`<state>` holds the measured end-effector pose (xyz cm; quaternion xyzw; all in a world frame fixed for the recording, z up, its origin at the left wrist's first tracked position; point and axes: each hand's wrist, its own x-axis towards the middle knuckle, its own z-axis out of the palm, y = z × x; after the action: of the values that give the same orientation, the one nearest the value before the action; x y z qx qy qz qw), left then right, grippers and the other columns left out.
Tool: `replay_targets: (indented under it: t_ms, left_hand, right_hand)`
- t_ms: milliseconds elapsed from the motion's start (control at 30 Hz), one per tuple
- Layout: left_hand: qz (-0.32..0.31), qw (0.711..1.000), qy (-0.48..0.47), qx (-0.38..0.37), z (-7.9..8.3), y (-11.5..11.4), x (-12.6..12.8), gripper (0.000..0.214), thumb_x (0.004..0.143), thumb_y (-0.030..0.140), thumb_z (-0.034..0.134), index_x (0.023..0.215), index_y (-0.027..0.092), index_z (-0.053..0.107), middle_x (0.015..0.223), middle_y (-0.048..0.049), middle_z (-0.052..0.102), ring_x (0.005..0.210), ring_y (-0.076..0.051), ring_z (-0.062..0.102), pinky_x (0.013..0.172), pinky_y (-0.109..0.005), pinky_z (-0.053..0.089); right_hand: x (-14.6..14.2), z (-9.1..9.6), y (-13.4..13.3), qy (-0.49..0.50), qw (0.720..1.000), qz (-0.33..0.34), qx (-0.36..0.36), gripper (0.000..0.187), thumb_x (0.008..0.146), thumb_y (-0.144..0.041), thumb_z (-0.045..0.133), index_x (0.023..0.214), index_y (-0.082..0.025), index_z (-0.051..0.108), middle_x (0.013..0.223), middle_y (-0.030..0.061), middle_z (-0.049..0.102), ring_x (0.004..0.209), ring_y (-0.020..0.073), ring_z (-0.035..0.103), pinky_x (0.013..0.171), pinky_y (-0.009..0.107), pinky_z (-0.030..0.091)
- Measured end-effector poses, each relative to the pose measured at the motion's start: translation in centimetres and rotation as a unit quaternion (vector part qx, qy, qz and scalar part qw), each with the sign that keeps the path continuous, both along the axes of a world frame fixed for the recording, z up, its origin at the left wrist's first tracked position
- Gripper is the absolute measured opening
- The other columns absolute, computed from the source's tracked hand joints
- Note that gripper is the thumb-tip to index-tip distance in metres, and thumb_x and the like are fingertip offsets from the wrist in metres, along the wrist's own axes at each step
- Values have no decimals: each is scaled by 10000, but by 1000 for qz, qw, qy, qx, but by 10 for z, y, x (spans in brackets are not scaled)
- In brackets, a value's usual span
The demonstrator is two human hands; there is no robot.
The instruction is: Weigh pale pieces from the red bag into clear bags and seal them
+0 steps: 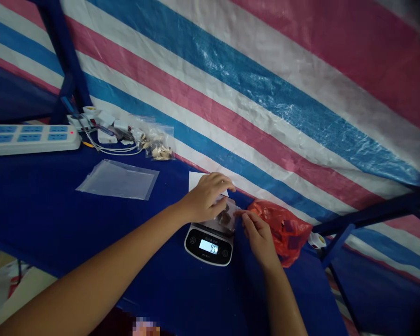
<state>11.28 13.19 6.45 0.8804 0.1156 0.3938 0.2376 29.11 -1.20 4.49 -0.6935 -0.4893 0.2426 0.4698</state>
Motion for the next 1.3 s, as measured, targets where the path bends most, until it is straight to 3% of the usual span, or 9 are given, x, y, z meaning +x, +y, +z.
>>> replay_targets:
  t_ms: [267, 433, 533, 633, 767, 867, 1000, 1167, 1300]
  left_hand:
    - [-51, 998, 26, 37, 42, 6, -18, 601, 689, 34, 463, 1233, 270, 560, 1409, -80, 504, 1386, -268, 401, 1137, -491, 356]
    - [-37, 994, 83, 67, 72, 16, -45, 278, 670, 129, 604, 917, 241, 665, 1336, -79, 583, 1276, -302, 523, 1043, -445, 438]
    - [-34, 994, 102, 34, 76, 42, -58, 104, 652, 153, 623, 704, 235, 660, 952, -53, 703, 916, -232, 657, 821, -331, 484]
    - [11, 991, 135, -6, 73, 89, -68, 72, 632, 174, 634, 580, 223, 637, 670, -36, 652, 631, -185, 586, 639, -295, 408]
    - [192, 960, 197, -52, 64, 158, -80, 32, 592, 214, 684, 610, 209, 658, 668, -54, 658, 664, -204, 588, 650, -287, 395]
    - [322, 930, 162, -71, 58, 180, -99, 230, 599, 282, 728, 815, 208, 704, 897, -88, 712, 833, -241, 628, 717, -292, 421]
    - [430, 897, 101, -16, 43, 162, -157, 293, 786, 368, 614, 1029, 212, 664, 1100, -108, 699, 999, -267, 630, 824, -329, 438]
    - [517, 790, 303, -131, -7, 105, -246, 400, 750, 507, 657, 975, 177, 649, 955, -111, 712, 885, -307, 653, 751, -352, 453]
    - [506, 796, 298, -147, -44, 72, -258, 403, 788, 566, 571, 934, 204, 668, 1028, -124, 682, 937, -315, 647, 751, -371, 468]
  right_hand:
    - [-35, 79, 14, -326, 936, 94, 97, 68, 877, -233, 620, 904, -236, 683, 903, 50, 696, 870, 217, 616, 796, 349, 481]
    - [-62, 103, 44, -390, 894, 147, 163, 103, 901, -210, 593, 953, -246, 675, 907, 50, 682, 924, 221, 616, 833, 363, 494]
    - [-71, 97, 62, -379, 895, 117, 202, 126, 934, -253, 571, 1012, -251, 671, 943, 53, 695, 944, 225, 626, 851, 378, 505]
    - [-64, 83, 66, -345, 910, 53, 223, 192, 941, -316, 564, 1092, -237, 654, 1034, 79, 699, 985, 242, 624, 886, 409, 504]
    - [-28, 56, 46, -256, 952, -41, 160, 245, 940, -416, 565, 1041, -213, 656, 1052, 97, 708, 948, 240, 640, 863, 388, 505]
    - [3, 29, 26, -197, 973, -66, 100, 322, 923, -499, 572, 1043, -210, 653, 1036, 96, 723, 922, 246, 663, 839, 378, 511]
    - [36, -4, 8, -196, 969, -141, 56, 435, 890, -608, 547, 1010, -209, 672, 994, 107, 741, 895, 274, 684, 820, 386, 507]
    - [58, -21, -4, -249, 941, -227, 19, 487, 855, -638, 499, 962, -200, 685, 907, 142, 749, 822, 313, 690, 737, 394, 491]
    - [63, -25, -8, -242, 937, -249, -29, 473, 847, -624, 476, 941, -214, 693, 895, 130, 754, 835, 321, 695, 719, 384, 483]
